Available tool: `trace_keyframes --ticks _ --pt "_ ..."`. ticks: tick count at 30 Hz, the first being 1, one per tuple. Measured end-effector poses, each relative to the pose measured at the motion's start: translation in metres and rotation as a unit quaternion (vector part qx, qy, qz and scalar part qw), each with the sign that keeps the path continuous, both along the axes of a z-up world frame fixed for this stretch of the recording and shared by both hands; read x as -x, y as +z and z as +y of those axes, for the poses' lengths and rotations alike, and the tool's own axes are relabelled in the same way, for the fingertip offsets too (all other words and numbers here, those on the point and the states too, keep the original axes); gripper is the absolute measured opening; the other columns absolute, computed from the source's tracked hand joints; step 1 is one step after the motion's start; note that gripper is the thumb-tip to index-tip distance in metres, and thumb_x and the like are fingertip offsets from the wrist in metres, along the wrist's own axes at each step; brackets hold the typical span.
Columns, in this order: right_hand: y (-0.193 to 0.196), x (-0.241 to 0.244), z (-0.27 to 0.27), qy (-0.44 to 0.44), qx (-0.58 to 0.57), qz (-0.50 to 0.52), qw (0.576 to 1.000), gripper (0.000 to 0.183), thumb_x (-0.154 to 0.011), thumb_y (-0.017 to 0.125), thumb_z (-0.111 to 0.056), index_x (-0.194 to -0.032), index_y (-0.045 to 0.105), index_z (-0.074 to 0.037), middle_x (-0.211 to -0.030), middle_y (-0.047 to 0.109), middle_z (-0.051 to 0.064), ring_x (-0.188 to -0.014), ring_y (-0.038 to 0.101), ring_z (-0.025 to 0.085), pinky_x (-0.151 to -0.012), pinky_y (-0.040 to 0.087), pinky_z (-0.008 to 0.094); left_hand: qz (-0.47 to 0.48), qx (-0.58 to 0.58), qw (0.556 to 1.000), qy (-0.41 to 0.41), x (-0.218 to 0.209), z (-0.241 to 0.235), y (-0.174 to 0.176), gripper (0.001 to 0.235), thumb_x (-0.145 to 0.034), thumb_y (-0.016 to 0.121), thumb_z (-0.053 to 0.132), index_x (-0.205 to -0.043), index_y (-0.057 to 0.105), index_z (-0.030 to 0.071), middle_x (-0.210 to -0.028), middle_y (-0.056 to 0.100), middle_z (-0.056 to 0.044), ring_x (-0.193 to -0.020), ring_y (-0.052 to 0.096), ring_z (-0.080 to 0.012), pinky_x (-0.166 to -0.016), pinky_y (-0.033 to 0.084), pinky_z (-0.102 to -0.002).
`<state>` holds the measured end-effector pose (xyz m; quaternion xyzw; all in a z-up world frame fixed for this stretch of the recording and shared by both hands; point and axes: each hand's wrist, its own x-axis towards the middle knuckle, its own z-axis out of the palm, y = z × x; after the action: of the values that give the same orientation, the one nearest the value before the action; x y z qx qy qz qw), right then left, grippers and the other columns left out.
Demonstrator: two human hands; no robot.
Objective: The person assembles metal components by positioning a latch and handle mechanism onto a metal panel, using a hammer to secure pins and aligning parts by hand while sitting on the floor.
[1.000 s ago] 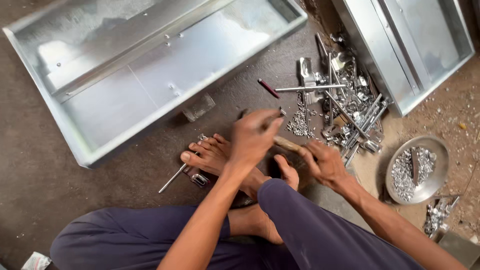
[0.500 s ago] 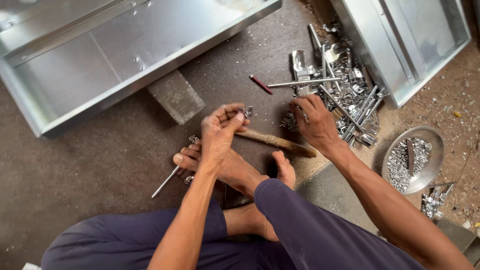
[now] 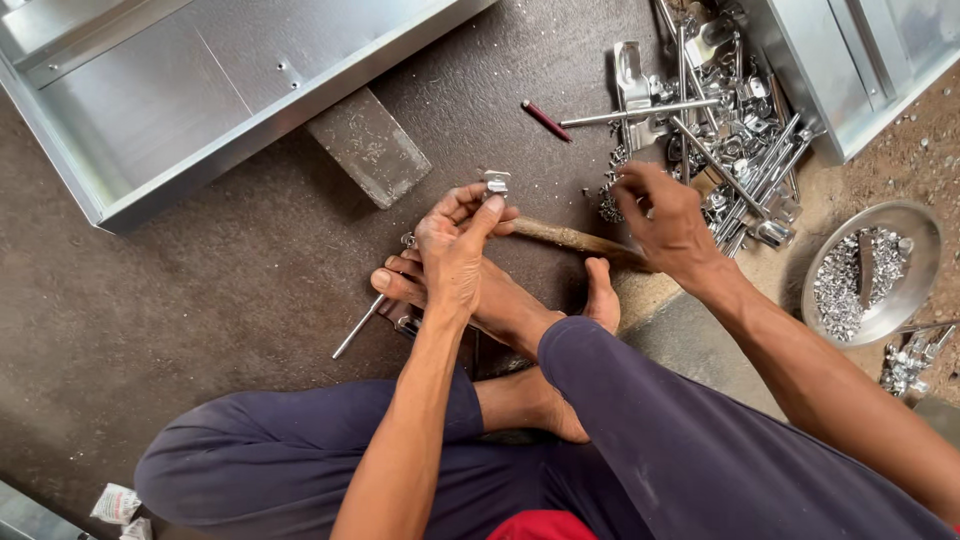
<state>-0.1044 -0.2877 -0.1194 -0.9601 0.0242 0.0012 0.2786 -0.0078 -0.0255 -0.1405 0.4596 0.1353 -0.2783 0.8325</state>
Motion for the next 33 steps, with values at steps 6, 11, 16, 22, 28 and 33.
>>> trace_keyframes --ticks 6,11,16,22,28,33 --pt "0.002 -0.013 0.014 0.027 0.069 0.032 0.997 0.027 -0.095 0.071 -0.008 -0.12 0.071 0.001 -0.099 0.071 0.017 -0.081 0.068 0.025 -0.069 0.059 0.034 0.018 0.013 1.0 -0.01 0.001 -0.007 0.002 0.028 -0.092 0.074 0.003 -0.116 0.064 -0.008 -0.101 0.074 -0.016 -0.09 0.076 -0.0244 -0.078 0.064 -0.032" --pt "0.013 -0.033 0.043 -0.04 -0.014 0.023 0.999 0.014 -0.101 0.072 -0.012 -0.109 0.072 -0.001 -0.1 0.072 0.013 -0.085 0.07 0.022 -0.074 0.058 0.034 0.045 0.019 0.999 0.007 0.003 -0.005 0.007 0.028 -0.094 0.071 0.007 -0.117 0.064 -0.007 -0.101 0.075 -0.017 -0.094 0.077 -0.0251 -0.082 0.066 -0.033" --pt "0.04 -0.048 0.094 0.001 -0.087 -0.045 0.995 0.018 -0.1 0.071 -0.01 -0.11 0.066 0.004 -0.104 0.067 0.016 -0.087 0.068 0.023 -0.072 0.058 0.032 0.052 -0.001 0.999 0.009 0.016 -0.012 0.011 0.023 -0.095 0.073 0.006 -0.114 0.069 -0.006 -0.102 0.075 -0.016 -0.092 0.072 -0.0218 -0.081 0.063 -0.033" --pt "0.053 -0.051 0.103 0.069 -0.031 -0.117 0.99 0.019 -0.099 0.07 -0.003 -0.115 0.063 0.004 -0.107 0.066 0.017 -0.092 0.069 0.025 -0.076 0.061 0.033 0.158 0.067 0.984 0.05 0.016 -0.008 0.028 0.021 -0.091 0.072 0.007 -0.109 0.07 -0.002 -0.099 0.076 -0.012 -0.087 0.076 -0.0207 -0.077 0.064 -0.032" --pt "0.053 -0.048 0.088 -0.262 -0.373 0.072 0.887 0.017 -0.105 0.063 -0.009 -0.113 0.072 0.002 -0.09 0.072 0.012 -0.075 0.068 0.016 -0.062 0.059 0.029 0.118 -0.057 0.991 0.031 0.02 0.0 0.033 0.023 -0.091 0.07 0.007 -0.111 0.07 -0.004 -0.094 0.076 -0.014 -0.08 0.076 -0.0201 -0.07 0.062 -0.028" --pt "0.063 -0.054 0.091 -0.226 -0.408 0.128 0.875 0.021 -0.1 0.064 -0.014 -0.113 0.072 0.0 -0.092 0.075 0.01 -0.077 0.073 0.013 -0.064 0.064 0.026 0.094 -0.056 0.994 0.027 0.025 -0.001 0.035 0.026 -0.093 0.069 0.009 -0.114 0.067 -0.006 -0.094 0.074 -0.013 -0.078 0.075 -0.0186 -0.068 0.062 -0.027"
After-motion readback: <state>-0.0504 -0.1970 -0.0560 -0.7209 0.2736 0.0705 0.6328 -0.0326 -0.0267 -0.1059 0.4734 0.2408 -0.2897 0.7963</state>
